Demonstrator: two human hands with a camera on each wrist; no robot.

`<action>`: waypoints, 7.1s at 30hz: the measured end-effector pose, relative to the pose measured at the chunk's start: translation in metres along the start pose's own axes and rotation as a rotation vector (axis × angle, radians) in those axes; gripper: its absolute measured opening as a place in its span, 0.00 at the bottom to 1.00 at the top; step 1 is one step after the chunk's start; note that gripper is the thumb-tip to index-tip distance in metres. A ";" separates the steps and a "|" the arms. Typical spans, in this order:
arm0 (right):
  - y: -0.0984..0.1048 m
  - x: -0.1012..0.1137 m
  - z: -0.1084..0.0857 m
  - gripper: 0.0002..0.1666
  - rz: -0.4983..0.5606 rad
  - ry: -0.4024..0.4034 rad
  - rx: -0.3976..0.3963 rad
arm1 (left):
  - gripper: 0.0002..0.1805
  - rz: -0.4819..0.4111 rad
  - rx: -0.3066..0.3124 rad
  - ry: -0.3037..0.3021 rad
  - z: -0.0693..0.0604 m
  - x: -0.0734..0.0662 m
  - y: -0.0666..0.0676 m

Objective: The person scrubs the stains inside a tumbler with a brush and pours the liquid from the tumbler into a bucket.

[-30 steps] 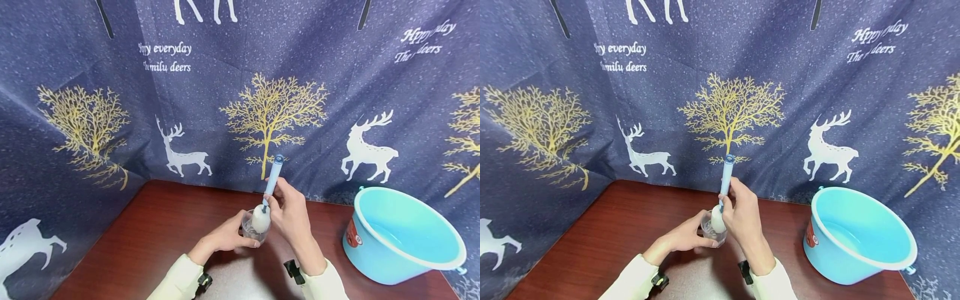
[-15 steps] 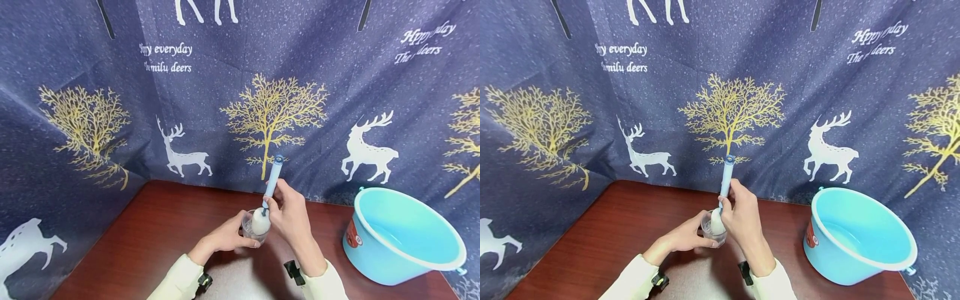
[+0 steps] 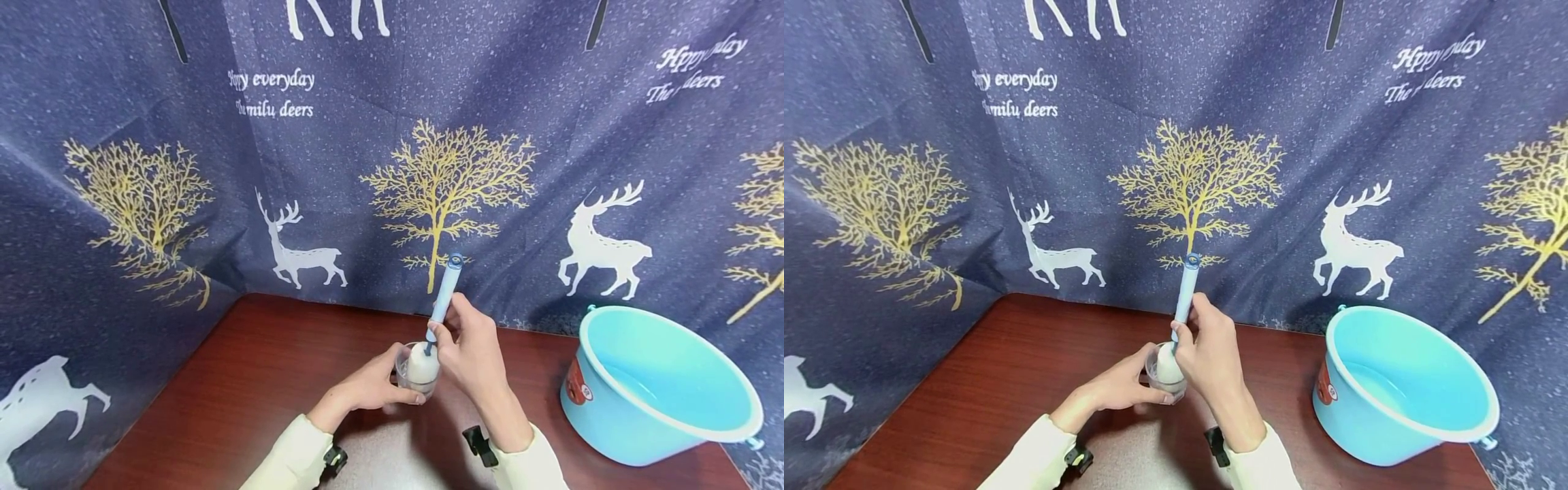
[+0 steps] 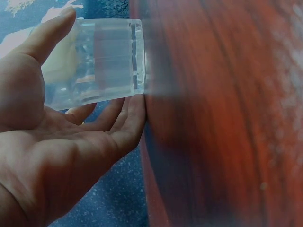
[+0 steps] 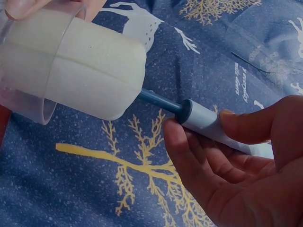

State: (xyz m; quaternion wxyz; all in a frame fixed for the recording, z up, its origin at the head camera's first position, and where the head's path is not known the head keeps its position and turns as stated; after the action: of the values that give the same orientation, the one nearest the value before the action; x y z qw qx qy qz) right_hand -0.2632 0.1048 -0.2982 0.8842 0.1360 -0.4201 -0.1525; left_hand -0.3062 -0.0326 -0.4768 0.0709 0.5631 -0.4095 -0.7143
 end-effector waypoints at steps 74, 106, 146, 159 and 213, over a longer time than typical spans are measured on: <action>-0.008 -0.003 -0.001 0.16 -0.042 0.049 -0.002 | 0.40 0.005 -0.006 0.002 0.001 0.002 -0.001; -0.018 -0.009 -0.003 0.18 -0.001 0.019 0.026 | 0.39 0.007 -0.008 0.006 0.001 0.002 0.000; -0.022 -0.007 -0.003 0.17 -0.042 0.028 0.039 | 0.40 0.021 -0.010 0.003 0.000 0.000 0.001; -0.020 -0.005 -0.004 0.18 -0.055 0.049 0.034 | 0.41 0.006 -0.010 -0.004 0.001 0.001 0.001; -0.009 0.000 -0.003 0.17 -0.014 0.104 -0.056 | 0.40 0.052 -0.022 0.011 -0.002 0.001 0.002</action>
State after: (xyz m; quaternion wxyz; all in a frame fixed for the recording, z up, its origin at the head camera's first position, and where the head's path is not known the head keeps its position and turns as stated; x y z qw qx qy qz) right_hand -0.2624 0.0971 -0.3028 0.9072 0.1218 -0.3681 -0.1633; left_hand -0.3057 -0.0353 -0.4760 0.0978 0.5553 -0.4158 -0.7136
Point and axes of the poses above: each hand's wrist, its own z-axis towards the middle knuckle, its own y-axis out of the back of the hand, x = y × z, the point moved 10 cm from there along z, towards the middle knuckle, and after that the axes turned 9 degrees about z, right-handed, at the moved point
